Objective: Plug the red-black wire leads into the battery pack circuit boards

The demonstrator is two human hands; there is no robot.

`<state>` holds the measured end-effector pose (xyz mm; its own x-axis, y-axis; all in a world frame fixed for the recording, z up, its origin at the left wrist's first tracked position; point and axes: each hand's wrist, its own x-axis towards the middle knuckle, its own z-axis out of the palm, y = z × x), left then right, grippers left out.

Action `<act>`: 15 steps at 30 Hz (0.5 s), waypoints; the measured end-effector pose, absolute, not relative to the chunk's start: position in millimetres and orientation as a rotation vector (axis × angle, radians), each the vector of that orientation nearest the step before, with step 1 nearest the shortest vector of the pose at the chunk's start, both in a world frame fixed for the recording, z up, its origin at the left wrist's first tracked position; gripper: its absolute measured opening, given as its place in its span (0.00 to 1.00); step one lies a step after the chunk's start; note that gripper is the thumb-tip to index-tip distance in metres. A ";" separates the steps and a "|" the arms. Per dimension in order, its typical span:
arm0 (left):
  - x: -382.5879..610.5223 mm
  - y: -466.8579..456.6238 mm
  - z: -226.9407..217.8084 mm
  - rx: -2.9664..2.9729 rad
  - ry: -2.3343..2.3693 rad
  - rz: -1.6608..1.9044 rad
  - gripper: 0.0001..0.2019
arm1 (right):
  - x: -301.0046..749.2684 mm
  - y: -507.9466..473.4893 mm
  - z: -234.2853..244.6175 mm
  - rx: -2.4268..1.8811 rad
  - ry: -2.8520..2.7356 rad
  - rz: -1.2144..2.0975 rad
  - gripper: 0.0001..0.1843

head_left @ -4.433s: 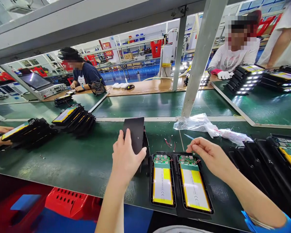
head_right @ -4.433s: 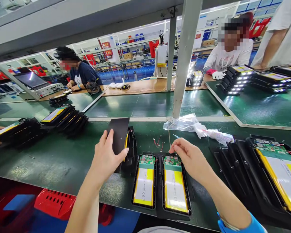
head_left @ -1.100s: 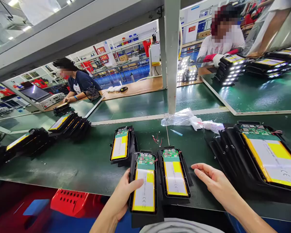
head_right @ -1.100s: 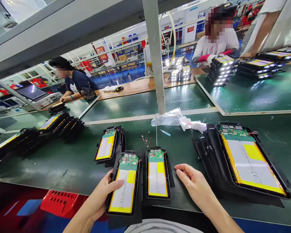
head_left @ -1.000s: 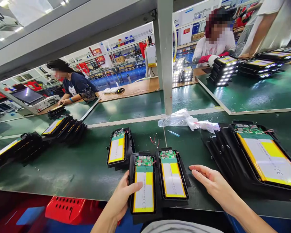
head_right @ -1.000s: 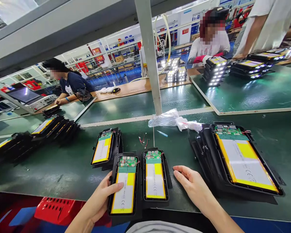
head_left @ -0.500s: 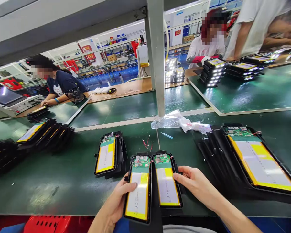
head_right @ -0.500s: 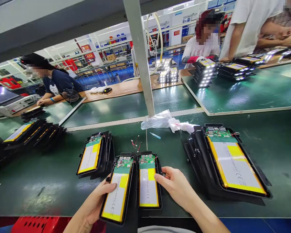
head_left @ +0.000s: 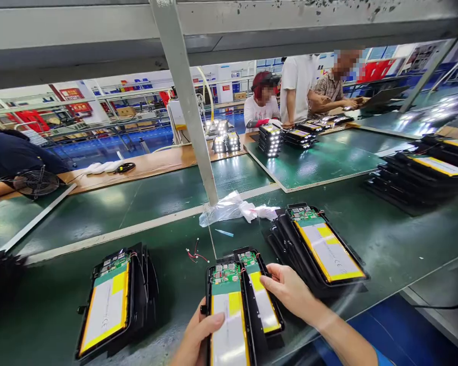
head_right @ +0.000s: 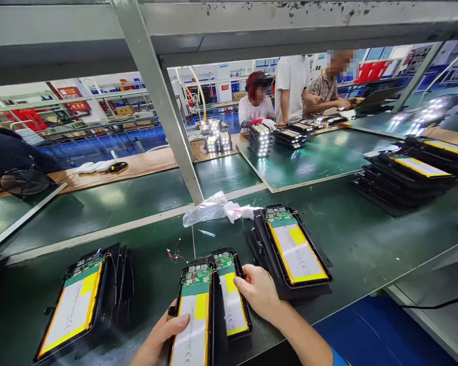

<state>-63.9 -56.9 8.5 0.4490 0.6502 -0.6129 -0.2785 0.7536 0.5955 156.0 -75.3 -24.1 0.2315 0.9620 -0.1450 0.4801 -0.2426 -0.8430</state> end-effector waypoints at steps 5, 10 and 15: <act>-75.3 -56.7 8.5 0.484 0.980 0.605 0.24 | 158.8 -77.1 -24.1 -1.883 -1.341 0.877 0.15; -102.8 -52.8 20.8 0.625 1.117 0.657 0.24 | 161.7 -81.0 -32.9 -1.894 -1.369 0.853 0.16; -100.2 -58.6 14.8 0.738 1.110 0.658 0.30 | 158.5 -90.2 -34.3 -2.059 -1.405 0.716 0.28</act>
<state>-100.2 -58.6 14.8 0.3095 0.7808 -0.5428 -0.1015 0.5947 0.7975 158.5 -90.2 -34.3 0.3150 0.9410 -0.1239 0.6533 -0.3097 -0.6909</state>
